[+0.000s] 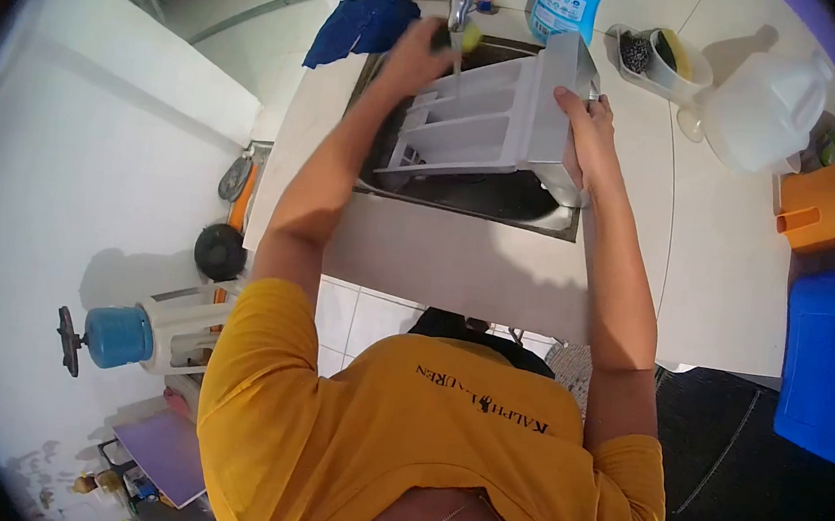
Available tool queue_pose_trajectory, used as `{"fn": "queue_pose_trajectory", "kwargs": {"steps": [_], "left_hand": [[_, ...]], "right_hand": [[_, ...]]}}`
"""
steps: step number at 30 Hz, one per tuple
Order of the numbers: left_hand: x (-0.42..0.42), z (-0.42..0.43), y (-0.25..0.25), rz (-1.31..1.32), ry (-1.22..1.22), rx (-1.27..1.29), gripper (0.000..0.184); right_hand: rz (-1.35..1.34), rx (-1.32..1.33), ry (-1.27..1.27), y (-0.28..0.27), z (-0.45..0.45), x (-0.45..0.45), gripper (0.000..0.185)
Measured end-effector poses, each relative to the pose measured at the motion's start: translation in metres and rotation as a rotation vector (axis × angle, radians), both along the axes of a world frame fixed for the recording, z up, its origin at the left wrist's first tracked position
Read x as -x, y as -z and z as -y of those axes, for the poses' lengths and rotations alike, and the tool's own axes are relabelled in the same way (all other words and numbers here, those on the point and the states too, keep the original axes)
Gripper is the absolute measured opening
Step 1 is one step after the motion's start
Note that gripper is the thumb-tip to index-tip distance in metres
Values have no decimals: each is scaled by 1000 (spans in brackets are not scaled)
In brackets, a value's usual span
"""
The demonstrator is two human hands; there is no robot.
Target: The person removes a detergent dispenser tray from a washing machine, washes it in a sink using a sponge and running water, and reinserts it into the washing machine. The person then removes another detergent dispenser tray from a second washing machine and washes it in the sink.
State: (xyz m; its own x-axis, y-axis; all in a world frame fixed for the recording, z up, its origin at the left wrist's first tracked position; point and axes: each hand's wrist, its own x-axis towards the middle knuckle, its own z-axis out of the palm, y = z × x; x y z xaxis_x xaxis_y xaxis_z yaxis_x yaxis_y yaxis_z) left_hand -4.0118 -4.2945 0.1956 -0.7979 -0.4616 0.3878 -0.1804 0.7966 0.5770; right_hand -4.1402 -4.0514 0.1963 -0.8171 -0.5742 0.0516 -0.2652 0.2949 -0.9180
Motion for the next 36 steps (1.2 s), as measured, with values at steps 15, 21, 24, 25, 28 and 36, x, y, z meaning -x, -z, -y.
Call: {"fn": "queue_pose_trajectory", "kwargs": {"steps": [15, 21, 24, 25, 28, 36], "left_hand": [[-28, 1, 78, 202, 65, -125, 27], [9, -43, 39, -14, 328, -164, 28], [6, -31, 49, 59, 303, -262, 26], [3, -20, 55, 104, 286, -280, 26], [-22, 10, 57, 338, 199, -169, 27], [23, -31, -3, 22, 210, -363, 31]], "right_hand": [[23, 79, -62, 2, 4, 5, 79], [0, 43, -73, 10, 4, 10, 83], [0, 46, -55, 6, 3, 4, 84], [-1, 49, -43, 4, 3, 4, 84], [8, -13, -95, 4, 2, 8, 85], [-65, -17, -1, 9, 2, 4, 84]]}}
